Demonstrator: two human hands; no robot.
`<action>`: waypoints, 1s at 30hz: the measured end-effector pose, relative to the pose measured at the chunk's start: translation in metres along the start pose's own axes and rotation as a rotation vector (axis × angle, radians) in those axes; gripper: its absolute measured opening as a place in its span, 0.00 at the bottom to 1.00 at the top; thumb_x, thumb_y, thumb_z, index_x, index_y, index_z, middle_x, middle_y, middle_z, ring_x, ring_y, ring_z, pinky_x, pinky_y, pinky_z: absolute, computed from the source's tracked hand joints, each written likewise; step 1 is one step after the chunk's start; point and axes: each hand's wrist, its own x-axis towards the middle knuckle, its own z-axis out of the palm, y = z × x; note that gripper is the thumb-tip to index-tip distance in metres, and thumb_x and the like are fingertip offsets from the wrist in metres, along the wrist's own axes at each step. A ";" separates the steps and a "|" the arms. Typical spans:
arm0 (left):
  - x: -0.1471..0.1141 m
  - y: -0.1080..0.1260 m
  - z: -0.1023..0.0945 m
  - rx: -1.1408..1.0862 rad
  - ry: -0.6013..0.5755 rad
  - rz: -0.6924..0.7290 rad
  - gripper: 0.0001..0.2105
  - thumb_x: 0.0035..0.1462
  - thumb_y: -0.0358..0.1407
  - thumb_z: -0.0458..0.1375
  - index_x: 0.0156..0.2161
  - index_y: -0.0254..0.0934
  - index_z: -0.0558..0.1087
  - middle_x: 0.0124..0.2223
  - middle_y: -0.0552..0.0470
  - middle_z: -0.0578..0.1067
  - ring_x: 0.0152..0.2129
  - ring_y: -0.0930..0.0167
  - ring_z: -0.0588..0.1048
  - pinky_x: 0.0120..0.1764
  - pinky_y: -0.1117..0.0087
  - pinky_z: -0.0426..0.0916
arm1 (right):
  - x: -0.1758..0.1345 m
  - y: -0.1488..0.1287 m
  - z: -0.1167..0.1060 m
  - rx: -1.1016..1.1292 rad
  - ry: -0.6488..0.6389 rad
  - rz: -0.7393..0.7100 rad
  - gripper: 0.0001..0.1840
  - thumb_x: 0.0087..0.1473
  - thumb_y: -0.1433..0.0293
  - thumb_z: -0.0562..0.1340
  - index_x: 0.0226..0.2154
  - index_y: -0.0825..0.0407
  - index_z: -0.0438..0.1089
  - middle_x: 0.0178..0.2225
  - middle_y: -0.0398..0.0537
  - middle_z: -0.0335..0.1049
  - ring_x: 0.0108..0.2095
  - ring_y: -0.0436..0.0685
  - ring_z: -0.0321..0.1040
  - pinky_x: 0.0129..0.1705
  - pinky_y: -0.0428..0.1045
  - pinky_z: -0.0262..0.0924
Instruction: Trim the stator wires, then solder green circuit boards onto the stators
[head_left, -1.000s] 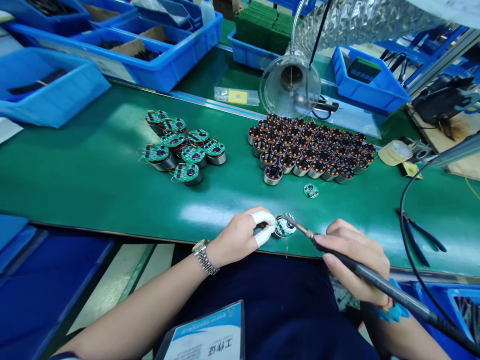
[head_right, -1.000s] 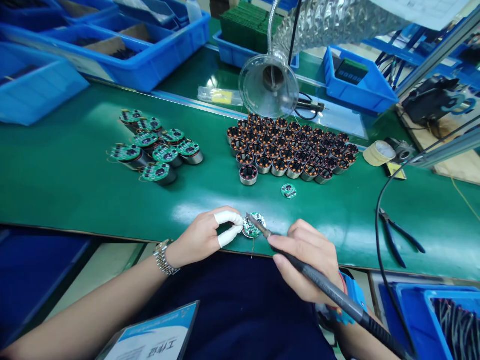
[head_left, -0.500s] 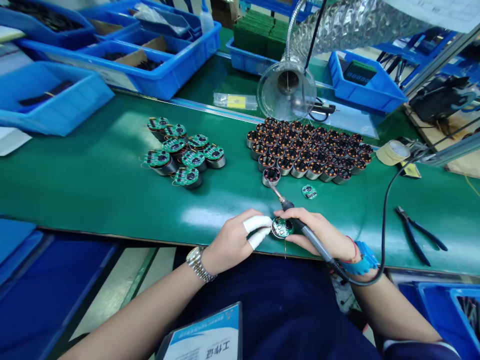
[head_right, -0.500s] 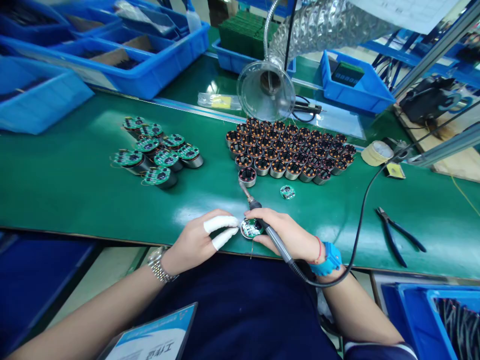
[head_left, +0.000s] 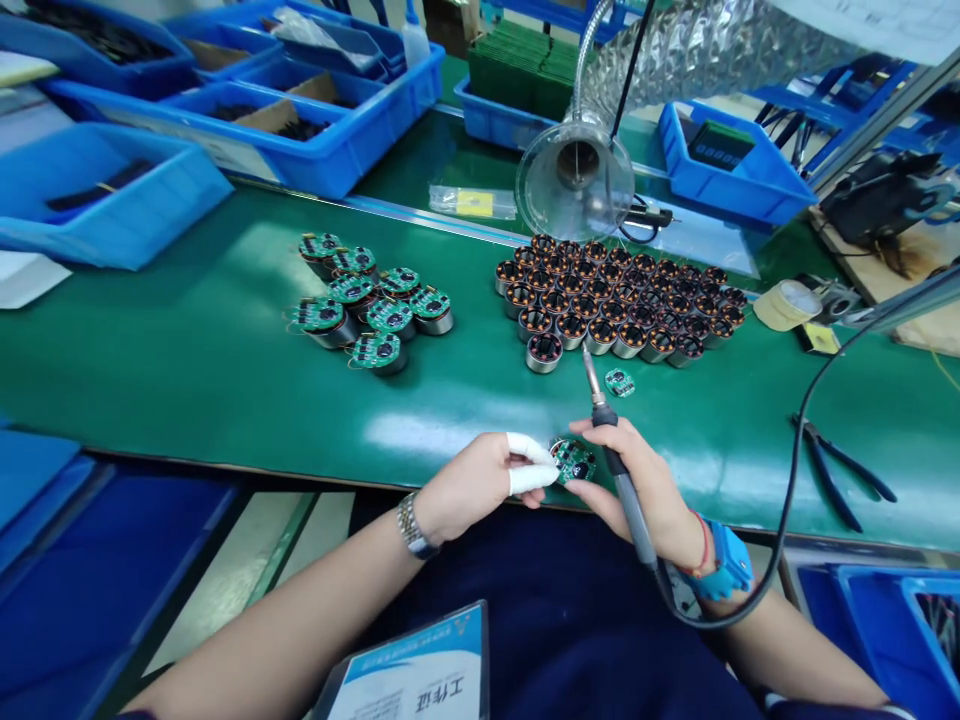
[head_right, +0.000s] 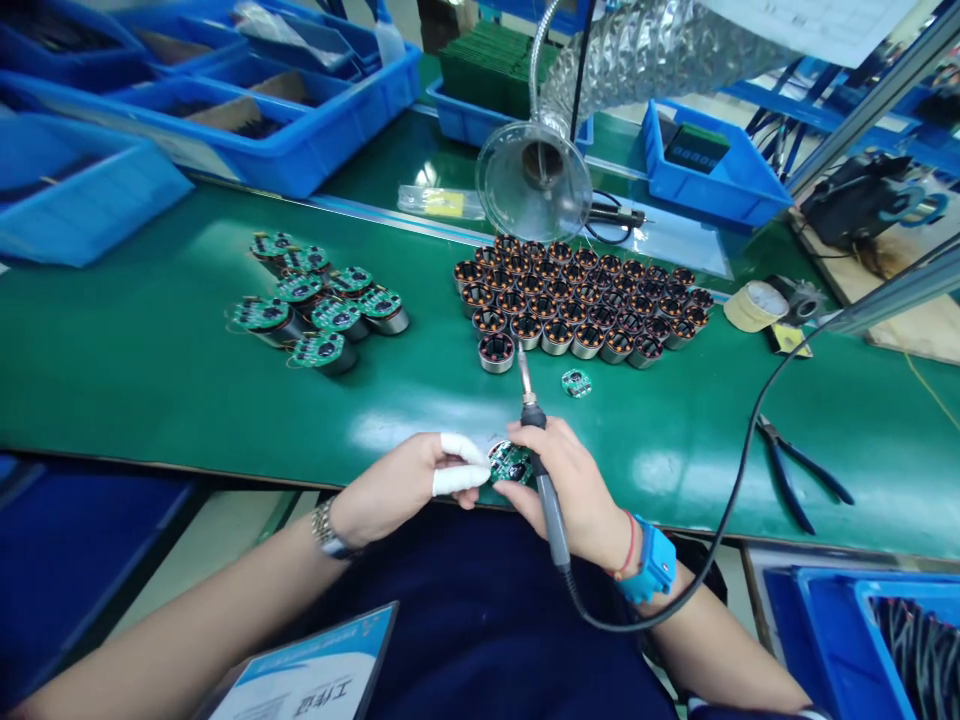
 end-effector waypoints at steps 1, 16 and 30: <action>0.002 0.003 -0.001 -0.063 -0.022 -0.057 0.05 0.46 0.34 0.61 0.27 0.32 0.72 0.20 0.55 0.72 0.18 0.76 0.71 0.27 0.73 0.68 | 0.004 -0.001 -0.001 0.021 0.005 -0.034 0.23 0.49 0.74 0.61 0.47 0.48 0.56 0.44 0.51 0.65 0.46 0.57 0.62 0.48 0.54 0.61; 0.001 0.003 0.004 -0.165 0.079 -0.017 0.10 0.41 0.37 0.64 0.27 0.31 0.71 0.22 0.55 0.71 0.19 0.77 0.69 0.26 0.73 0.66 | 0.019 0.004 0.007 -0.012 -0.036 -0.173 0.17 0.53 0.78 0.55 0.45 0.50 0.62 0.39 0.51 0.66 0.43 0.56 0.62 0.44 0.52 0.62; -0.002 0.001 0.009 -0.201 0.143 0.032 0.07 0.46 0.34 0.59 0.29 0.31 0.71 0.23 0.54 0.72 0.21 0.76 0.70 0.29 0.73 0.68 | 0.017 -0.002 0.007 -0.011 -0.018 -0.145 0.15 0.51 0.80 0.55 0.42 0.51 0.62 0.34 0.48 0.67 0.37 0.54 0.60 0.39 0.51 0.62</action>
